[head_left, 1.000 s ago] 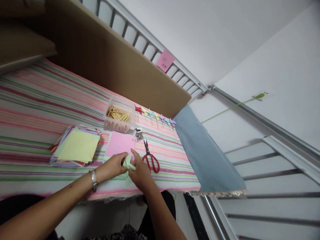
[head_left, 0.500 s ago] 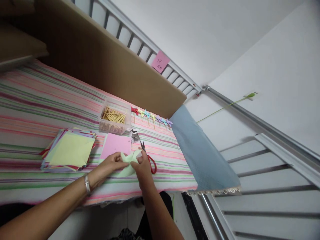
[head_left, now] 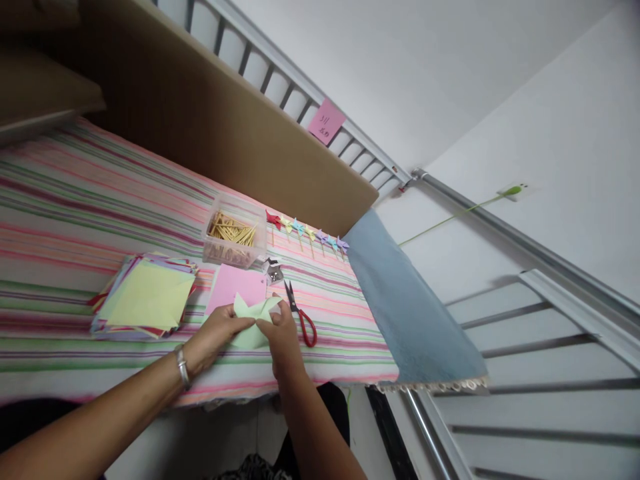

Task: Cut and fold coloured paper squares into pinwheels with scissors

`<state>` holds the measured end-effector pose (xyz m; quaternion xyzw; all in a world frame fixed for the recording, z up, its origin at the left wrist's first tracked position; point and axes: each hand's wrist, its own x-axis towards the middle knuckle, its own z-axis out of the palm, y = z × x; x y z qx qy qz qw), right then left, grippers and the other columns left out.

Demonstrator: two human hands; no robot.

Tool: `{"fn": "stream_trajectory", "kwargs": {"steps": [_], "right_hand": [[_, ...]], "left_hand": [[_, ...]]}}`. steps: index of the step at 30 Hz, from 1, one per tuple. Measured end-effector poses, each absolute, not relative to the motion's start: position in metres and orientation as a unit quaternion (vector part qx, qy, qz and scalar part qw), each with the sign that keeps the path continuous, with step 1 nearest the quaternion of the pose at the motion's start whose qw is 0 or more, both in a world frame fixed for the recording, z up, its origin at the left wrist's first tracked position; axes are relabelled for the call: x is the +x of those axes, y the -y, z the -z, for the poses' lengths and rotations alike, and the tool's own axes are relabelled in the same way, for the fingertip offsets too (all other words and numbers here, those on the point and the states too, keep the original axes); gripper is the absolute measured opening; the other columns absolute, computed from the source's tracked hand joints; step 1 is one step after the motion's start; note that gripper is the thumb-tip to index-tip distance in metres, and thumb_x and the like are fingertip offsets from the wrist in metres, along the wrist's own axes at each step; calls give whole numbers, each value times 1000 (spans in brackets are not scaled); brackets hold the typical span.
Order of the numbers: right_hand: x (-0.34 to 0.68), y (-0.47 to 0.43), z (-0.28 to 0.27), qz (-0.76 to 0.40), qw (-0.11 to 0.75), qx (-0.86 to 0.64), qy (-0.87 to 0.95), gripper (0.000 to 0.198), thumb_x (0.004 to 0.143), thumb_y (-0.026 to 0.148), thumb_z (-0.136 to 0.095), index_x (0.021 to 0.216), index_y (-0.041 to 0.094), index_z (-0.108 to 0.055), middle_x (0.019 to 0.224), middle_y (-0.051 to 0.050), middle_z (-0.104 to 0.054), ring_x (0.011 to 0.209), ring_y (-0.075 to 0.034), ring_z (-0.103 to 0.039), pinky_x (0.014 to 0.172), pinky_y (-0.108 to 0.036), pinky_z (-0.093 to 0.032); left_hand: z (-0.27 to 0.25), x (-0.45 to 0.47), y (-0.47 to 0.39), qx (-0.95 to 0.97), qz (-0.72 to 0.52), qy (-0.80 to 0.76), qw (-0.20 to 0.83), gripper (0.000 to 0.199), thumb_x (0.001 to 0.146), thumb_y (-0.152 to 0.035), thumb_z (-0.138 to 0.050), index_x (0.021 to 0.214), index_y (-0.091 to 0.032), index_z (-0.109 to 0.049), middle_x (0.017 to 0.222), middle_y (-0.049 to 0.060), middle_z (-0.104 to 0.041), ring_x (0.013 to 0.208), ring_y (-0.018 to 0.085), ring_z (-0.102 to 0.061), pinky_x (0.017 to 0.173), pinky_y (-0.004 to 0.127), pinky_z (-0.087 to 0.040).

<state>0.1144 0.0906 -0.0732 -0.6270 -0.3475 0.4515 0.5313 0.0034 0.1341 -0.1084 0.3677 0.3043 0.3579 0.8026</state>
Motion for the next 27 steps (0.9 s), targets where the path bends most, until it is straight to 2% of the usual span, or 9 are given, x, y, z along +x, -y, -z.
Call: {"fn": "stream_trajectory", "kwargs": {"steps": [5,12,18,22,24,27], "right_hand": [[115,-91,77,-452,529,-628,349,63,57,10,-57,118,22,-44,75,3,-60,66,-14,-59,59,-24,-47],[122,-82,89,-445,502,-632,388,70,62,12,-59,127,17,-35,66,4,-59,59,-13,-56,59,-24,-45],[130,-69,99,-382,475,-633,478,65,64,9,-55,126,19,-39,72,2,-60,62,-12,-54,56,-22,-43],[129,-65,95,-342,461,-652,495,58,65,8,-54,121,19,-47,63,6,-51,57,-10,-51,58,-22,-43],[127,-65,92,-366,468,-655,467,56,66,10,-53,120,18,-47,59,8,-46,54,-9,-52,60,-24,-45],[124,-66,90,-437,482,-639,409,56,68,14,-53,123,15,-43,56,9,-48,51,-10,-56,62,-29,-47]], "left_hand": [[110,3,-134,378,-355,-332,788,23,60,-20,-65,82,-11,-66,66,3,-69,57,16,-59,56,25,-42],[109,-4,-143,369,-352,-334,793,23,60,-19,-61,80,-11,-66,62,3,-68,58,18,-60,57,26,-42],[102,-10,-148,346,-346,-342,802,12,56,-21,-64,64,-13,-63,54,1,-65,51,17,-58,55,26,-42],[104,-10,-150,344,-349,-348,799,7,56,-17,-61,63,-15,-61,51,-1,-63,51,16,-57,54,25,-41],[108,-9,-151,351,-349,-353,794,10,57,-18,-61,66,-14,-62,52,-1,-64,53,17,-58,54,25,-41],[113,-9,-152,374,-354,-359,778,17,58,-21,-62,73,-12,-64,55,1,-65,55,18,-59,55,27,-42]]}}
